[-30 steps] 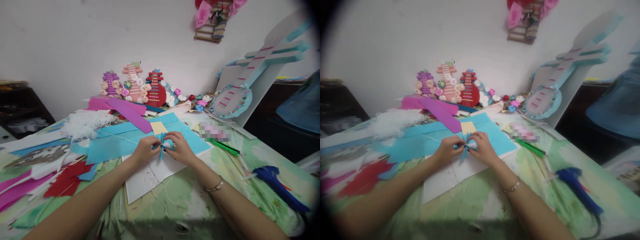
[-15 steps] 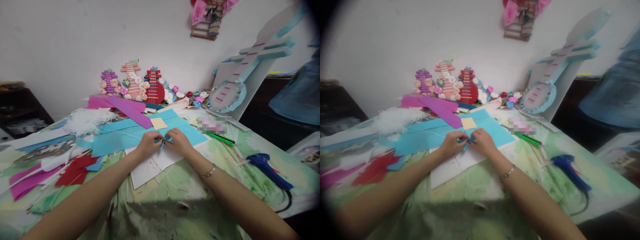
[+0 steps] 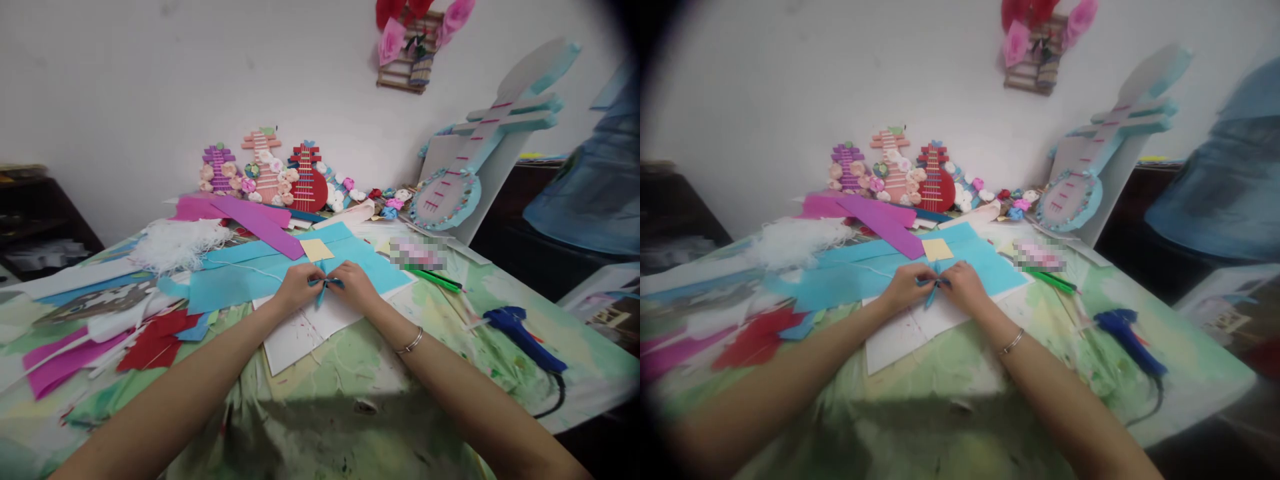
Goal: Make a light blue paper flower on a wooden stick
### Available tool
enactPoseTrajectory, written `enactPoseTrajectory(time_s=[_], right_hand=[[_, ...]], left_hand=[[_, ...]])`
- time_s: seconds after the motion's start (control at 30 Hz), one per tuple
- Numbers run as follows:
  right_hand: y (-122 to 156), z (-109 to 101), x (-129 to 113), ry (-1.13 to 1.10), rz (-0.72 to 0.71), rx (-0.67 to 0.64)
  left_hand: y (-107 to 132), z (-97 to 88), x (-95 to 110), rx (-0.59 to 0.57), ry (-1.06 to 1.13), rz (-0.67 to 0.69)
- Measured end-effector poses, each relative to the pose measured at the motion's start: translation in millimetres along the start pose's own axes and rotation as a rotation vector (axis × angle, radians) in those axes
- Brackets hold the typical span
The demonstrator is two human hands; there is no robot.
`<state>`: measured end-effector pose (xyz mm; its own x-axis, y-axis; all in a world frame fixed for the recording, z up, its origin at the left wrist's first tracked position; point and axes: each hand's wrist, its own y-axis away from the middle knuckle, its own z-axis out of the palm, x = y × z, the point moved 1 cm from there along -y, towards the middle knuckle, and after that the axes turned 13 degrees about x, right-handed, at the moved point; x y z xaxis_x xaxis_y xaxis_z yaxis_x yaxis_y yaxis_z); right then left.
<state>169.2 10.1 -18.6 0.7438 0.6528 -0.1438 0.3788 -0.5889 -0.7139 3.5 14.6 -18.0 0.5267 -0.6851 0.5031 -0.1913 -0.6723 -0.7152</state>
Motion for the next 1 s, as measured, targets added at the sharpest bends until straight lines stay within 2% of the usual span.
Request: enactPoseTrajectory(time_s=[0.2, 0.3, 0.5, 0.7, 1.0], right_hand=[[-0.1, -0.9, 2.4, -0.112, 0.074, -0.078], [-0.1, -2.1, 2.2, -0.207, 0.126, -0.132], [0.2, -5.7, 1.5, -0.263, 0.203, -0.138], [-0.8, -9.8, -2.5, -0.230, 0.148, -0.184], [-1.5, -11.3, -0.4, -0.222, 0.105, -0.158]], left_hand=[[-1.3, 0.0, -9.0, -0.108, -0.021, -0.096], [-3.3, -2.3, -8.9, -0.137, -0.037, -0.095], [-6.8, -5.7, -3.1, -0.074, -0.014, -0.035], [-2.9, -4.6, 0.8, -0.170, 0.165, -0.154], [-5.5, -9.4, 2.7, -0.210, 0.130, -0.111]])
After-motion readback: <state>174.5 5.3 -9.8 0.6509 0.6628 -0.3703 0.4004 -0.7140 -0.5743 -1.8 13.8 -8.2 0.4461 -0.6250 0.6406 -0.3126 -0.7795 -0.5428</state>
